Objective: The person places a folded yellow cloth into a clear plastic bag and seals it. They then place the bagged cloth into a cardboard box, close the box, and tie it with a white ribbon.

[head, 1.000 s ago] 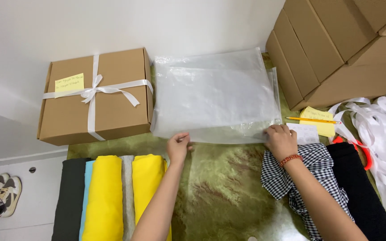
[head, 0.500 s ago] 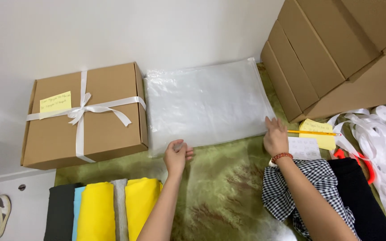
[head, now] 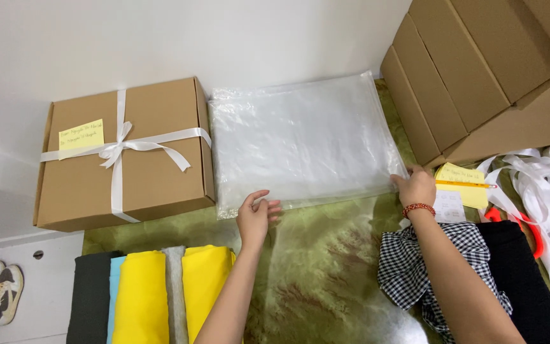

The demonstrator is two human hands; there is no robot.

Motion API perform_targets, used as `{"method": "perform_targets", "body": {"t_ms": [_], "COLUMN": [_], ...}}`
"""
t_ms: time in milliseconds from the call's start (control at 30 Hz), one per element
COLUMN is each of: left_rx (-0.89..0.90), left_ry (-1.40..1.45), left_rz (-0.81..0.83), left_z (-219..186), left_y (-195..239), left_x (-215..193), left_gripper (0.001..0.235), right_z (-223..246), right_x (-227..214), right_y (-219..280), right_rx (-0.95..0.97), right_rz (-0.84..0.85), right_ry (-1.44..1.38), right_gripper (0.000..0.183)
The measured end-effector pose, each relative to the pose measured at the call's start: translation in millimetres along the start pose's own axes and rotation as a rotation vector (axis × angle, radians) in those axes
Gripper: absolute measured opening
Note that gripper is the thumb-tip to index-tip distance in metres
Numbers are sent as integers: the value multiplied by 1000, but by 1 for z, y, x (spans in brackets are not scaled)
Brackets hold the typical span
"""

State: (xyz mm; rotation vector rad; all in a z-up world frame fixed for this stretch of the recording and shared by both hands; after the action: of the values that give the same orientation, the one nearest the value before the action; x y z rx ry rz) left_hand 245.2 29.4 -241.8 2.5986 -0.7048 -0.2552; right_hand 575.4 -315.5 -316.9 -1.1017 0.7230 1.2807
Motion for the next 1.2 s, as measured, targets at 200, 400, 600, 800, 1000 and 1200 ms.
{"method": "perform_targets", "body": {"t_ms": [200, 400, 600, 800, 1000, 1200], "left_rx": [31, 306, 554, 519, 106, -39], "left_ry": [-78, -553, -512, -501, -610, -381], "left_rz": [-35, 188, 333, 210, 368, 562], "left_z": [-12, -55, -96, -64, 66, 113], "left_y": [13, 52, 87, 50, 22, 103], "left_x": [-4, 7, 20, 2, -43, -47], "left_gripper": [40, 79, 86, 96, 92, 59], "right_z": [17, 14, 34, 72, 119, 113], "right_x": [-38, -85, -166, -161, -147, -119], "right_y": [3, 27, 123, 234, 306, 337], "right_rx": [-37, 93, 333, 639, 912, 648], "right_rz": [-108, -278, -328, 42, 75, 333], "right_ry": [15, -325, -1125, -1245, -1407, -1169], "right_gripper": [18, 21, 17, 40, 41, 25]}}
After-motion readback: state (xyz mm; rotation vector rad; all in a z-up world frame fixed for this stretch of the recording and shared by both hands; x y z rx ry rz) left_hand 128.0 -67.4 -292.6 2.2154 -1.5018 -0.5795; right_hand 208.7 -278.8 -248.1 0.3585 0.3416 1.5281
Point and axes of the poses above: each hand's wrist, its own y-axis away from the middle knuckle, its own x-axis out of the palm, z = x × y, the point moved 5 cm from there along -y, towards the middle knuckle, and after that the axes turned 8 degrees about -z, right-handed, at the moved point
